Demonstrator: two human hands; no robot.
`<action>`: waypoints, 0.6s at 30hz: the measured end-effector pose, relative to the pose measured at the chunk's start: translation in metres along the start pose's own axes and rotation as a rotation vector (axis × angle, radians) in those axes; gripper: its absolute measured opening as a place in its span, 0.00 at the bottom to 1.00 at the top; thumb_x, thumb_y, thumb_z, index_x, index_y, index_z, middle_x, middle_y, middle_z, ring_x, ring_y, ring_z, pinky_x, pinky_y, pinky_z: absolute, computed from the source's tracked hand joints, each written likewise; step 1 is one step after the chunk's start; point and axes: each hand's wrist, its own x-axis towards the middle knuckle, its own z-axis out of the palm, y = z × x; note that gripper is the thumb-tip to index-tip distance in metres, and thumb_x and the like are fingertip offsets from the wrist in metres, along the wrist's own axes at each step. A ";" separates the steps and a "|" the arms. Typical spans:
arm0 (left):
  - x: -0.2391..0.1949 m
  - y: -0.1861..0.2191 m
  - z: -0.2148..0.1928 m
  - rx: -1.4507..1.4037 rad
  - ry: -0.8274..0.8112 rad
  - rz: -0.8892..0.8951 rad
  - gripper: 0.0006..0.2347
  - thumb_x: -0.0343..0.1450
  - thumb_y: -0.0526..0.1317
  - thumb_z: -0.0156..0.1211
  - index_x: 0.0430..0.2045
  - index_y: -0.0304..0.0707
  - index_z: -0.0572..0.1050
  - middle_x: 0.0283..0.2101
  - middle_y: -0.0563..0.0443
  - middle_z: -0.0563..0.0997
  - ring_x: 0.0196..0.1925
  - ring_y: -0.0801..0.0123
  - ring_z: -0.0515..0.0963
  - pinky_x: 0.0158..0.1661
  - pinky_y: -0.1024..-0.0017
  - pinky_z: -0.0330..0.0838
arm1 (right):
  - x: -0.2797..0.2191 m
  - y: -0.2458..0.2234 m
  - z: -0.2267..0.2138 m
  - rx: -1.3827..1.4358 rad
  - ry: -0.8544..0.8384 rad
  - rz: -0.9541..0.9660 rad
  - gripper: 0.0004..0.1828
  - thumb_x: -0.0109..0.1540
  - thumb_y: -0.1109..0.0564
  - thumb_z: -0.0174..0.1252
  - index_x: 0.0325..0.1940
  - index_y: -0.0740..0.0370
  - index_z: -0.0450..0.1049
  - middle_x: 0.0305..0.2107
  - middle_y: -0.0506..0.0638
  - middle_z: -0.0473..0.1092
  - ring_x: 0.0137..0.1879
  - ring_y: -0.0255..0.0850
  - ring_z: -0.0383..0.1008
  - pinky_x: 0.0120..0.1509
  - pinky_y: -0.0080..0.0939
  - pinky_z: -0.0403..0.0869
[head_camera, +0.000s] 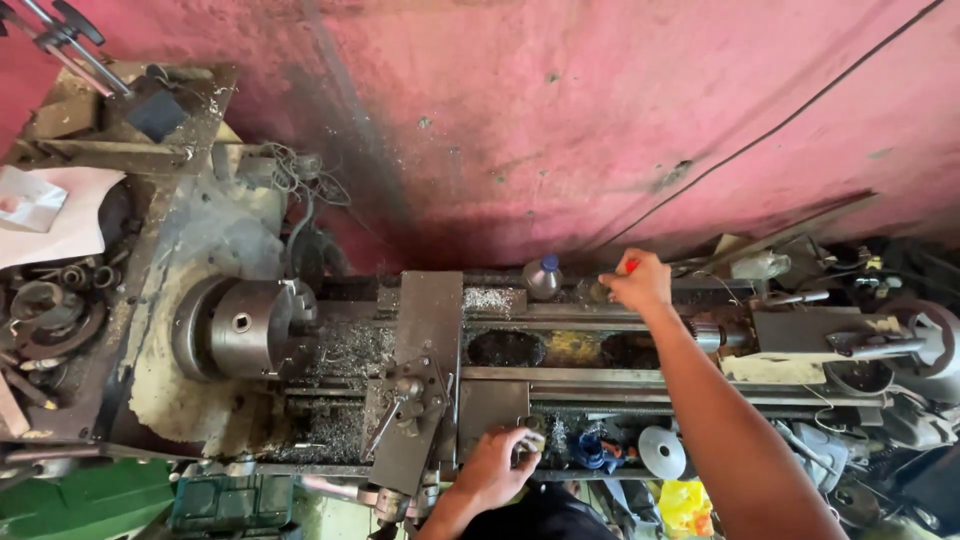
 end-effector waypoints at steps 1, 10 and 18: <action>0.000 0.001 0.000 0.001 -0.001 0.001 0.11 0.75 0.43 0.56 0.50 0.45 0.76 0.50 0.51 0.84 0.38 0.64 0.84 0.49 0.64 0.78 | 0.001 -0.001 -0.003 0.001 0.001 0.000 0.26 0.57 0.58 0.73 0.20 0.52 0.58 0.16 0.45 0.69 0.24 0.37 0.81 0.32 0.33 0.74; 0.003 -0.010 0.003 0.020 0.059 0.049 0.12 0.74 0.41 0.59 0.50 0.41 0.77 0.48 0.48 0.84 0.36 0.65 0.85 0.38 0.72 0.82 | 0.027 0.033 0.007 -0.585 -0.037 -0.071 0.04 0.56 0.60 0.61 0.30 0.53 0.80 0.33 0.61 0.78 0.44 0.61 0.78 0.49 0.56 0.78; -0.003 0.004 -0.007 -0.011 0.006 -0.046 0.12 0.76 0.44 0.56 0.51 0.42 0.75 0.49 0.47 0.82 0.31 0.67 0.81 0.36 0.70 0.80 | 0.044 0.076 0.053 -0.732 0.038 -0.204 0.10 0.58 0.60 0.56 0.40 0.58 0.82 0.36 0.67 0.78 0.47 0.66 0.79 0.54 0.58 0.78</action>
